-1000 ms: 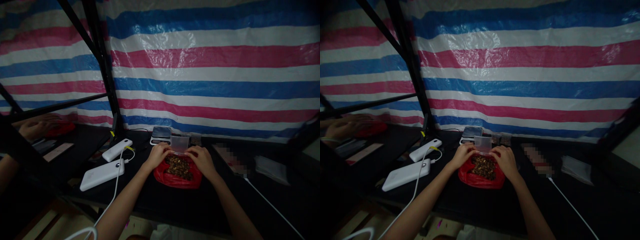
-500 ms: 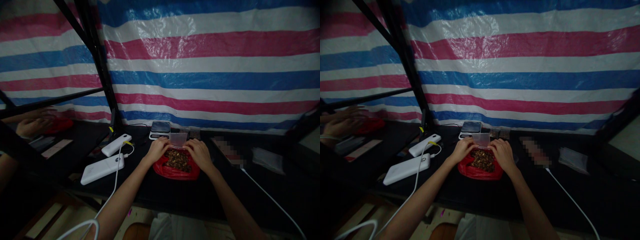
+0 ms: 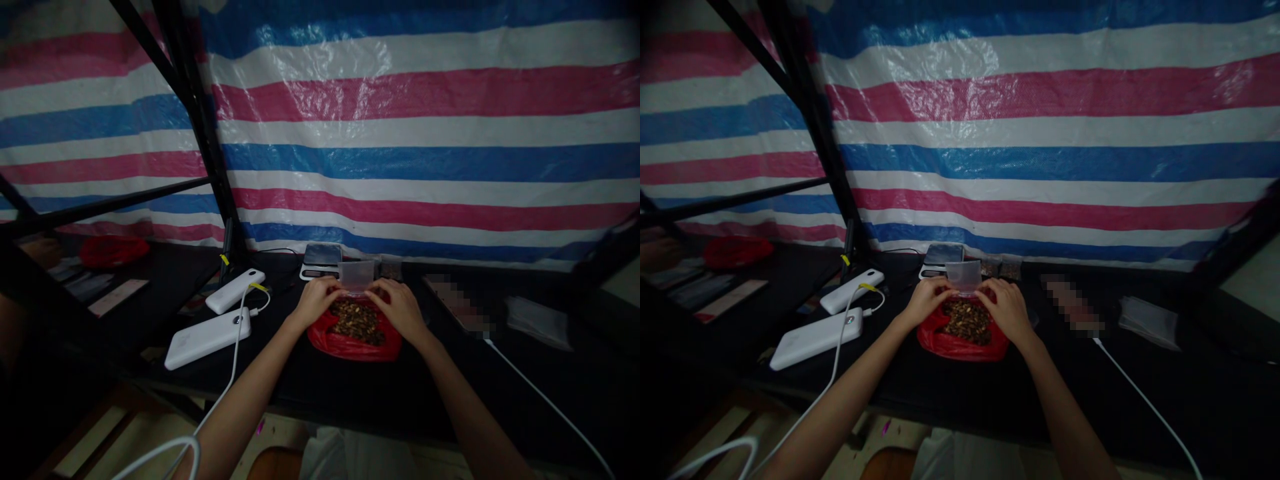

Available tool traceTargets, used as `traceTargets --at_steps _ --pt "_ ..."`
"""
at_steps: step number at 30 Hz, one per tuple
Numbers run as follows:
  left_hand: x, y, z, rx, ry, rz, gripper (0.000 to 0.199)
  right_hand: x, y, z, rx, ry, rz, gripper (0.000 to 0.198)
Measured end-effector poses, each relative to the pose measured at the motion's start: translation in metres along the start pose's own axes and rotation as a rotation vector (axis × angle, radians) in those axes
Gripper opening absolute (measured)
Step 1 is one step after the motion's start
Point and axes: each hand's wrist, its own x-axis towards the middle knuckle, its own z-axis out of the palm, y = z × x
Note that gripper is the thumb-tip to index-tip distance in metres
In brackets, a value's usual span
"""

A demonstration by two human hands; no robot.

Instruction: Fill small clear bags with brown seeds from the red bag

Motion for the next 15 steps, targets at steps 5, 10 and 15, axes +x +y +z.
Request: traceTargets --at_steps 5,10,15 --pt "-0.0005 0.0017 0.0002 0.031 -0.036 -0.007 0.020 -0.0018 0.0016 0.0034 0.012 -0.031 -0.015 0.016" --pt "-0.0011 0.0041 0.0011 0.062 -0.036 0.026 0.022 -0.0027 0.0000 0.0039 -0.046 -0.023 0.015 0.017" --pt "-0.0019 0.0049 -0.0001 0.092 -0.047 0.057 0.023 -0.0029 -0.0048 0.0040 -0.048 -0.042 0.066 0.015"
